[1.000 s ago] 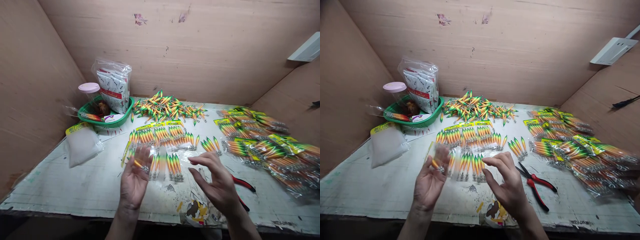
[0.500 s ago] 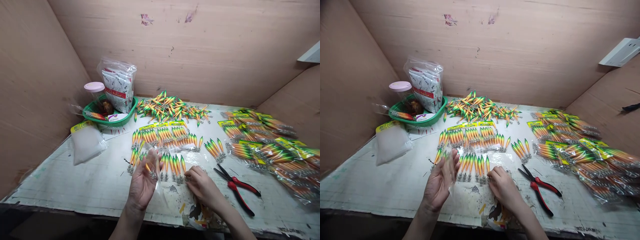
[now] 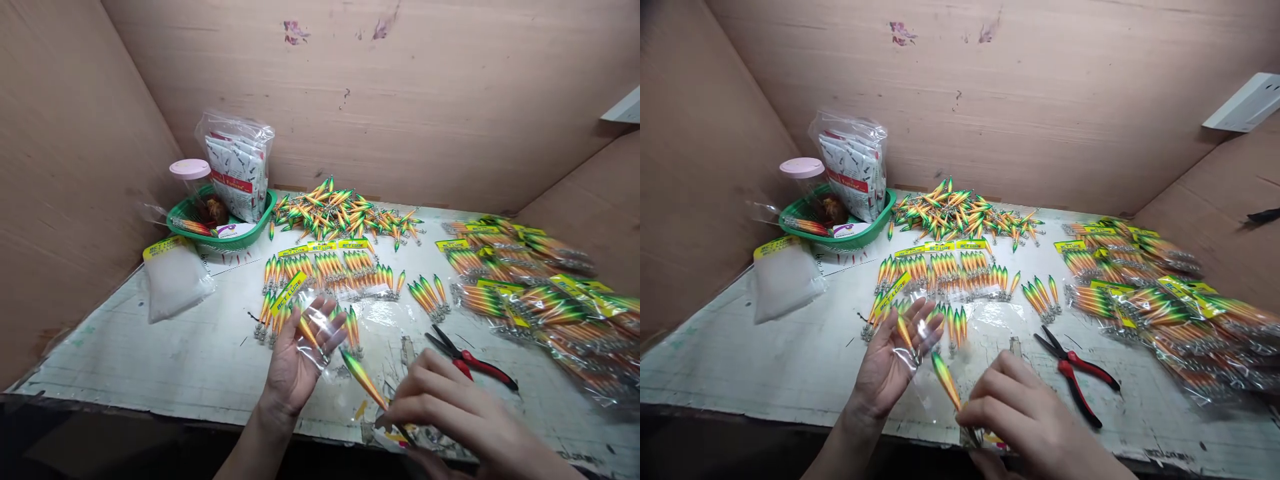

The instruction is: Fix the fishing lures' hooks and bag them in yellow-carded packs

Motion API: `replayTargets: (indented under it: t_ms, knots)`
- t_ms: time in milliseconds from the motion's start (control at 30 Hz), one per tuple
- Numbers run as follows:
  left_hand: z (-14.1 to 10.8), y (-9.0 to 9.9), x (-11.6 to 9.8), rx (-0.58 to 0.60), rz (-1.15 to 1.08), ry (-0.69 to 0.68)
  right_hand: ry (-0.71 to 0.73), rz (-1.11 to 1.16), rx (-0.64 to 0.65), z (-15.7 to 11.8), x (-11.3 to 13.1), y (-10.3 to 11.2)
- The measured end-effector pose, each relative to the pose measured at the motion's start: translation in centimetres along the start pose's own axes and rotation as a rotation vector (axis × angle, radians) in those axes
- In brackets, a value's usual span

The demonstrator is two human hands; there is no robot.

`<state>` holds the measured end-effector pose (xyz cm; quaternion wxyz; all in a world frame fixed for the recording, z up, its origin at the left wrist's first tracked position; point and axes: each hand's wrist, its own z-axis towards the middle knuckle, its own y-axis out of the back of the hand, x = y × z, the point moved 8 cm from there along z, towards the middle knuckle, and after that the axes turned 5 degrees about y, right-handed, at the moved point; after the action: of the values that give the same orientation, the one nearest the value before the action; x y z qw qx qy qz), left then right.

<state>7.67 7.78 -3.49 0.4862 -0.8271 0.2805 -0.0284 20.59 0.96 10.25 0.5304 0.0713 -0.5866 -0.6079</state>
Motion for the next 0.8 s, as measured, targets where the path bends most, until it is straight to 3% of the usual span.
replayTargets:
  t_ms: [267,467,600,733,800]
  knots:
    - [-0.7,-0.3,1.0,0.015,0.049,0.067,0.019,-0.433,-0.326,1.7,-0.8,-2.3]
    - [-0.4,-0.2,1.3,0.003,0.074,0.039,-0.052,-0.483,-0.468,1.5,-1.5,-3.0]
    - [-0.2,0.0,1.1,0.008,0.048,0.017,-0.007,-0.415,-0.523,1.4,-1.2,-2.6]
    - [0.1,1.0,-0.4,-0.039,-0.016,-0.044,-0.132,-0.242,-0.621,-0.5,-4.8,-0.8]
    - [0.1,1.4,-1.4,-0.072,-0.038,-0.071,-0.257,-0.197,-0.476,-1.1,-8.0,-1.9]
